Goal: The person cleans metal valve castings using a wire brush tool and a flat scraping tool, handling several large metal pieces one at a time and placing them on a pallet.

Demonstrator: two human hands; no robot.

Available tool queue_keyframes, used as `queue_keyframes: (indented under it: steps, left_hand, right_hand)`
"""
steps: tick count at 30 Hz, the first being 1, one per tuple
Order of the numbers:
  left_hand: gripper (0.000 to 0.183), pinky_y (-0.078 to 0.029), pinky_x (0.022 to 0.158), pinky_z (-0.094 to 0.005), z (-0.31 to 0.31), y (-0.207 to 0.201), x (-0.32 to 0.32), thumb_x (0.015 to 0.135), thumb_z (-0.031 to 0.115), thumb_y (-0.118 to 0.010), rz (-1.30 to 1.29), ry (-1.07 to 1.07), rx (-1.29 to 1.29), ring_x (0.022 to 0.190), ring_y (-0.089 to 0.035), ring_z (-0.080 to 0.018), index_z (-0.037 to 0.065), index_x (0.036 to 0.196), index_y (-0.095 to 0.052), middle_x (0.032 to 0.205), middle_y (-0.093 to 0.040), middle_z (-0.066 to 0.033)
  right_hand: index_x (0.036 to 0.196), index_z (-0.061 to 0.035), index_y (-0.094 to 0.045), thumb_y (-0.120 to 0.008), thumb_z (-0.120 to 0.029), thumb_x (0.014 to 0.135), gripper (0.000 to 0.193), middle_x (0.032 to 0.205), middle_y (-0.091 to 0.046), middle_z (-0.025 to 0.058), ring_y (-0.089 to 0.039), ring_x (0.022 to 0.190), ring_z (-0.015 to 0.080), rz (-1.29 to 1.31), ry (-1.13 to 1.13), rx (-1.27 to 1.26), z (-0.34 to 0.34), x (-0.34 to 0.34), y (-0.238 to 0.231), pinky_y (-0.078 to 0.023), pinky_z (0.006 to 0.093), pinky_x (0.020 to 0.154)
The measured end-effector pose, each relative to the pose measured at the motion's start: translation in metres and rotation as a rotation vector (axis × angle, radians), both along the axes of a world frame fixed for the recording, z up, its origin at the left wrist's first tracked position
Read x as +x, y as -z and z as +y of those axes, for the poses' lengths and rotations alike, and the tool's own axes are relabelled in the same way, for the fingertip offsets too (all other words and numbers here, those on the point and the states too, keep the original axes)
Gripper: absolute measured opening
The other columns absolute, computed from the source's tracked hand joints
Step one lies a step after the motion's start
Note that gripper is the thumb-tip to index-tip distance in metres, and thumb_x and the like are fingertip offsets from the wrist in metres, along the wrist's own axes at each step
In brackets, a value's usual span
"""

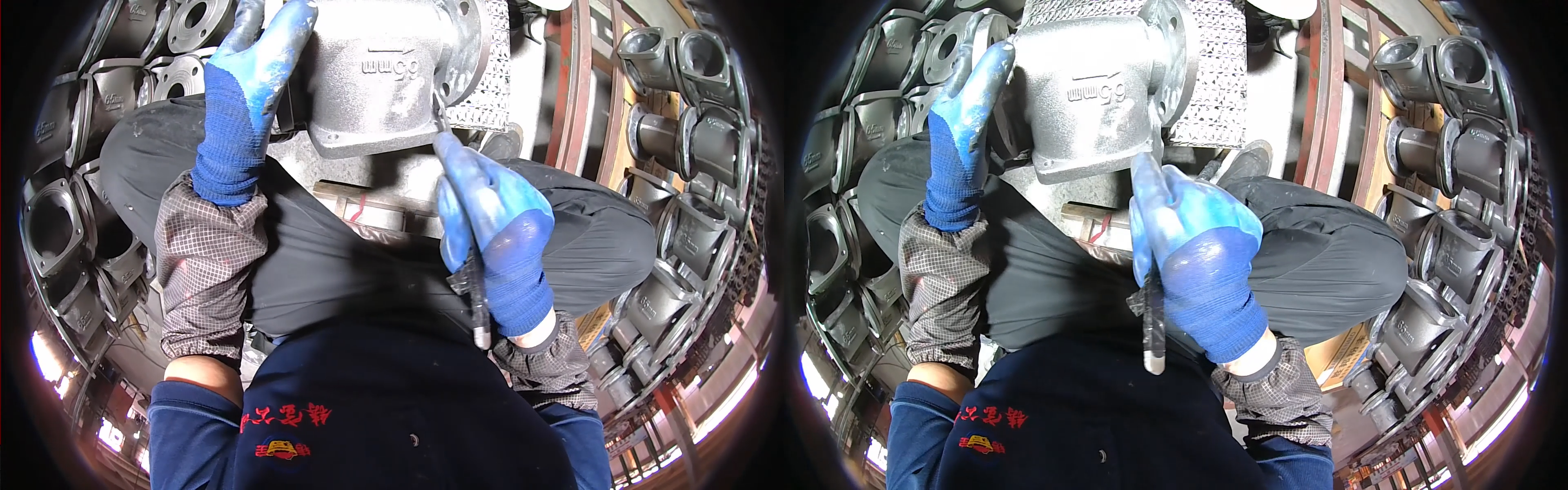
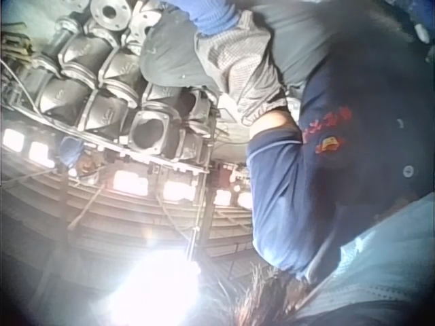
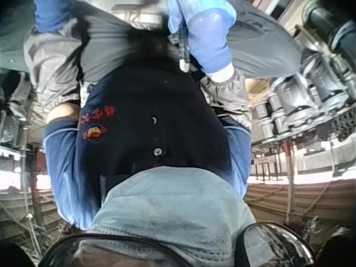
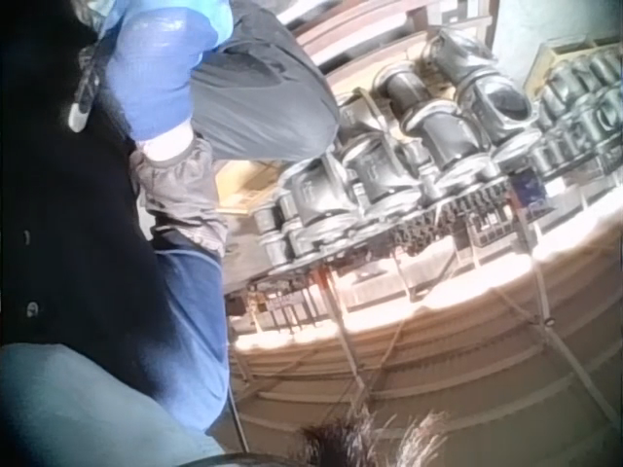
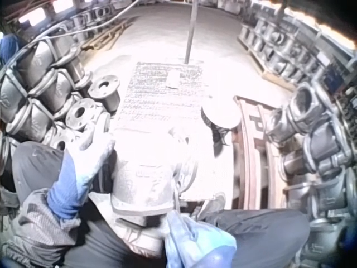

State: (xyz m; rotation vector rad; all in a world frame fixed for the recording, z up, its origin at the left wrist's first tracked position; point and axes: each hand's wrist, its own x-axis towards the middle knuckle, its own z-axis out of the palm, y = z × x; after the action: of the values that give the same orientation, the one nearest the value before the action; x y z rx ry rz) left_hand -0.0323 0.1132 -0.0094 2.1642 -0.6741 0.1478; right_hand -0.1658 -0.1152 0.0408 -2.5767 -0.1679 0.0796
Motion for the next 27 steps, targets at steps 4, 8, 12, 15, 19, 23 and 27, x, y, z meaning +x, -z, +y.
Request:
queue_keyframes:
  steps: [4, 8, 12, 15, 19, 23, 27]
  left_hand:
    - [0.034, -0.049, 0.087, -0.0298, 0.006, 0.005, 0.006, 0.092, 0.010, -0.046, -0.247, 0.059, 0.222, 0.103, -0.060, -0.0233, 0.003, 0.125, -0.051, 0.117, -0.057, -0.0165]
    - [0.034, -0.050, 0.086, -0.0300, 0.007, 0.006, 0.002, 0.093, 0.010, -0.045, 0.110, -0.021, -0.036, 0.103, -0.060, -0.0233, 0.003, 0.125, -0.050, 0.117, -0.057, -0.0159]
    - [0.033, -0.048, 0.089, -0.0306, 0.004, 0.006, 0.001, 0.093, 0.011, -0.045, -0.056, 0.028, 0.064, 0.105, -0.059, -0.0234, 0.003, 0.125, -0.050, 0.118, -0.057, -0.0153]
    - [0.033, -0.047, 0.090, -0.0310, 0.004, 0.006, 0.001, 0.094, 0.012, -0.044, -0.057, 0.024, 0.058, 0.107, -0.058, -0.0234, 0.003, 0.125, -0.051, 0.117, -0.057, -0.0152]
    - [0.032, -0.047, 0.092, -0.0304, 0.006, -0.003, 0.008, 0.094, 0.013, -0.043, -0.388, 0.099, 0.357, 0.108, -0.057, -0.0224, 0.003, 0.124, -0.052, 0.117, -0.058, -0.0150]
    - [0.033, -0.046, 0.093, -0.0301, 0.018, 0.021, 0.010, 0.094, 0.016, -0.046, 0.134, -0.009, -0.168, 0.108, -0.057, -0.0210, 0.002, 0.123, -0.052, 0.118, -0.058, -0.0131]
    - [0.036, -0.045, 0.093, -0.0298, 0.014, 0.033, 0.026, 0.093, 0.020, -0.049, 0.393, -0.162, -0.359, 0.107, -0.057, -0.0199, 0.002, 0.123, -0.052, 0.117, -0.058, -0.0129]
  right_hand:
    - [0.106, 0.0012, -0.061, -0.053, -0.003, 0.087, 0.021, 0.072, -0.060, 0.0085, -0.057, 0.061, 0.0183, -0.095, 0.082, 0.268, -0.003, 0.000, 0.005, -0.046, 0.0283, 0.057]
    - [0.109, -0.0016, -0.061, -0.049, -0.006, 0.092, 0.021, 0.062, -0.053, 0.0031, -0.049, 0.051, 0.0093, -0.201, 0.150, 0.317, -0.001, -0.002, 0.021, -0.040, 0.0238, 0.049]
    - [0.112, -0.0021, -0.060, -0.051, -0.003, 0.090, 0.025, 0.061, -0.051, 0.0019, -0.046, 0.049, 0.0075, -0.036, 0.307, 0.628, 0.006, -0.002, 0.012, -0.038, 0.0220, 0.048]
    - [0.111, 0.0006, -0.059, -0.053, -0.001, 0.087, 0.025, 0.074, -0.057, 0.0083, -0.054, 0.062, 0.0143, -0.087, 0.281, 0.627, 0.003, -0.002, 0.008, -0.043, 0.0252, 0.058]
    - [0.111, 0.0046, -0.058, -0.051, -0.010, 0.089, 0.028, 0.094, -0.063, 0.0166, -0.063, 0.080, 0.0223, -0.265, 0.242, 0.483, -0.003, -0.010, 0.004, -0.050, 0.0310, 0.072]
    - [0.117, 0.0056, -0.053, -0.047, -0.021, 0.093, 0.037, 0.109, -0.060, 0.0186, -0.063, 0.090, 0.0236, -0.362, 0.339, 0.471, -0.015, -0.004, -0.008, -0.052, 0.0327, 0.078]
    - [0.118, 0.0049, -0.053, -0.044, -0.011, 0.094, 0.030, 0.108, -0.060, 0.0178, -0.064, 0.088, 0.0219, -0.572, 0.297, 0.327, -0.037, 0.021, -0.011, -0.053, 0.0299, 0.075]
